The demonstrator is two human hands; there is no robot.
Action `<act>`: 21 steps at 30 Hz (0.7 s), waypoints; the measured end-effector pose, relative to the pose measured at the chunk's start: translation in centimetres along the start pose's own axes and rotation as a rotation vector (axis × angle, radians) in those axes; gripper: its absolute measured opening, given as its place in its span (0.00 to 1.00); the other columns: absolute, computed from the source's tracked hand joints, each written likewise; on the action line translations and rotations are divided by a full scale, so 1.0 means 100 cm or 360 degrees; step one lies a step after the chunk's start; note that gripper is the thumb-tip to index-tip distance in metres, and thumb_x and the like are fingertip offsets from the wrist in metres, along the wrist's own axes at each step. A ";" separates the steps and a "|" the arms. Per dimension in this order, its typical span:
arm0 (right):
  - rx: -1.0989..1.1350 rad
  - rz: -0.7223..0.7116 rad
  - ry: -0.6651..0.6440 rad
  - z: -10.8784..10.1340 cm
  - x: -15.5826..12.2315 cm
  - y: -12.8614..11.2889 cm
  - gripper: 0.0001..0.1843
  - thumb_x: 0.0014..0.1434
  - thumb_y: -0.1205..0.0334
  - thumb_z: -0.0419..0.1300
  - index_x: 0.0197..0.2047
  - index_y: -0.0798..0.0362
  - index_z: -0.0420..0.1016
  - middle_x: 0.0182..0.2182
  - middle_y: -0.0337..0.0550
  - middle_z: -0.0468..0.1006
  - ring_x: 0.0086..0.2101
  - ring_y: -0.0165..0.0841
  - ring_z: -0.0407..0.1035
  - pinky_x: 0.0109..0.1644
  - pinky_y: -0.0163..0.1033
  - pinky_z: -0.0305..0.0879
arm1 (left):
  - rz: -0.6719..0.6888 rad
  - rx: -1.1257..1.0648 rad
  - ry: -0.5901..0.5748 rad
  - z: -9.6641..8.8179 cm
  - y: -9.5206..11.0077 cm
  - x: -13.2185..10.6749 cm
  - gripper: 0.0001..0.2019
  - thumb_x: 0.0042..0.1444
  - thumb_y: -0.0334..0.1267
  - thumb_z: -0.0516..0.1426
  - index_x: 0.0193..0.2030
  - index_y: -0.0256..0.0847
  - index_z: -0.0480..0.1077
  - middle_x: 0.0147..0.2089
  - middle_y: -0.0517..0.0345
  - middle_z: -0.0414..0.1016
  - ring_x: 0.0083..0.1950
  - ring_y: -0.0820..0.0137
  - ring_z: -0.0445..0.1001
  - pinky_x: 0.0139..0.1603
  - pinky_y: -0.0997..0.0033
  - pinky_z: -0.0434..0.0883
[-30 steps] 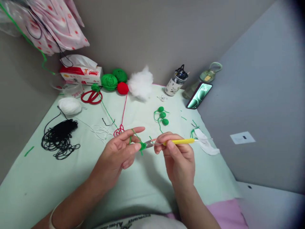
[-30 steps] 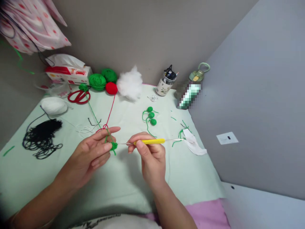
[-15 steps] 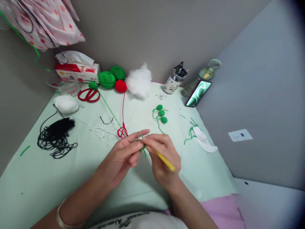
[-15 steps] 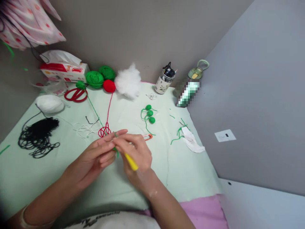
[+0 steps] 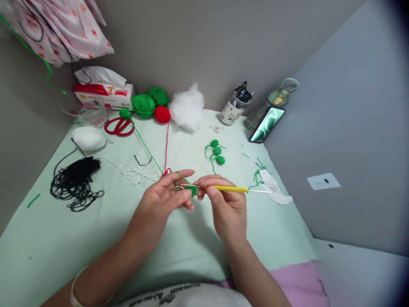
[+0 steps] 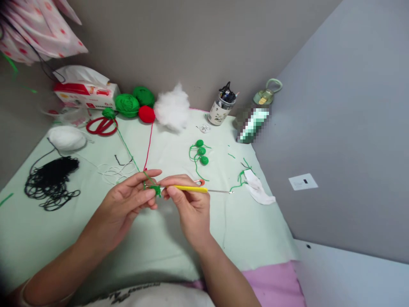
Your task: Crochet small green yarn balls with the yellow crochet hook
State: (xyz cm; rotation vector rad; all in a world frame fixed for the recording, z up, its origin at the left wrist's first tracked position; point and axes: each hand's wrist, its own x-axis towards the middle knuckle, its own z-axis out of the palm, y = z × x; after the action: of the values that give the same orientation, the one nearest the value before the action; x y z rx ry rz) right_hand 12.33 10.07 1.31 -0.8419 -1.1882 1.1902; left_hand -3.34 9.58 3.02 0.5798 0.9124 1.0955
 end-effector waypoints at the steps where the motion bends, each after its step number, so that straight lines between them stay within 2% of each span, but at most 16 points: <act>1: 0.0043 0.0033 0.0005 0.000 0.000 -0.001 0.08 0.68 0.62 0.63 0.43 0.45 0.86 0.39 0.41 0.83 0.33 0.30 0.74 0.39 0.38 0.73 | -0.0016 -0.0021 -0.0007 0.000 0.000 0.000 0.14 0.55 0.36 0.70 0.49 0.48 0.83 0.35 0.63 0.77 0.31 0.77 0.75 0.36 0.77 0.73; 6: 0.0326 0.0227 0.0053 0.001 0.004 -0.006 0.08 0.68 0.59 0.64 0.40 0.48 0.85 0.34 0.40 0.83 0.30 0.27 0.74 0.35 0.34 0.73 | -0.0112 -0.0097 -0.0072 -0.003 -0.001 0.001 0.12 0.56 0.36 0.69 0.47 0.46 0.83 0.37 0.61 0.79 0.34 0.74 0.79 0.42 0.73 0.76; 9: 0.0411 0.0254 0.0009 0.000 0.006 -0.008 0.10 0.70 0.58 0.61 0.40 0.49 0.83 0.33 0.40 0.84 0.29 0.27 0.74 0.34 0.33 0.72 | -0.0112 -0.0107 -0.0114 -0.004 -0.001 0.001 0.11 0.58 0.38 0.68 0.48 0.46 0.83 0.37 0.60 0.79 0.38 0.71 0.80 0.48 0.69 0.76; 14: 0.0167 0.0047 0.0000 -0.002 0.001 -0.010 0.10 0.72 0.59 0.59 0.42 0.49 0.82 0.36 0.42 0.84 0.33 0.30 0.77 0.37 0.36 0.74 | -0.0081 0.0018 -0.0087 -0.005 0.000 -0.001 0.12 0.57 0.40 0.68 0.48 0.49 0.84 0.39 0.61 0.79 0.38 0.71 0.79 0.50 0.69 0.75; 21: -0.0323 -0.0303 0.0018 -0.001 -0.009 -0.015 0.12 0.73 0.67 0.55 0.47 0.48 0.80 0.41 0.43 0.84 0.36 0.32 0.78 0.39 0.41 0.76 | 0.0233 0.0282 0.0050 -0.008 -0.006 -0.002 0.12 0.59 0.38 0.68 0.48 0.57 0.84 0.36 0.64 0.76 0.41 0.74 0.74 0.45 0.76 0.71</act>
State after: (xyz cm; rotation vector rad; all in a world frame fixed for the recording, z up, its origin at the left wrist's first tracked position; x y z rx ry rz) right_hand 12.79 8.84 2.48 -0.8633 -1.3641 0.9203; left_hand -3.80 9.20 2.21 0.7873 1.0134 1.1646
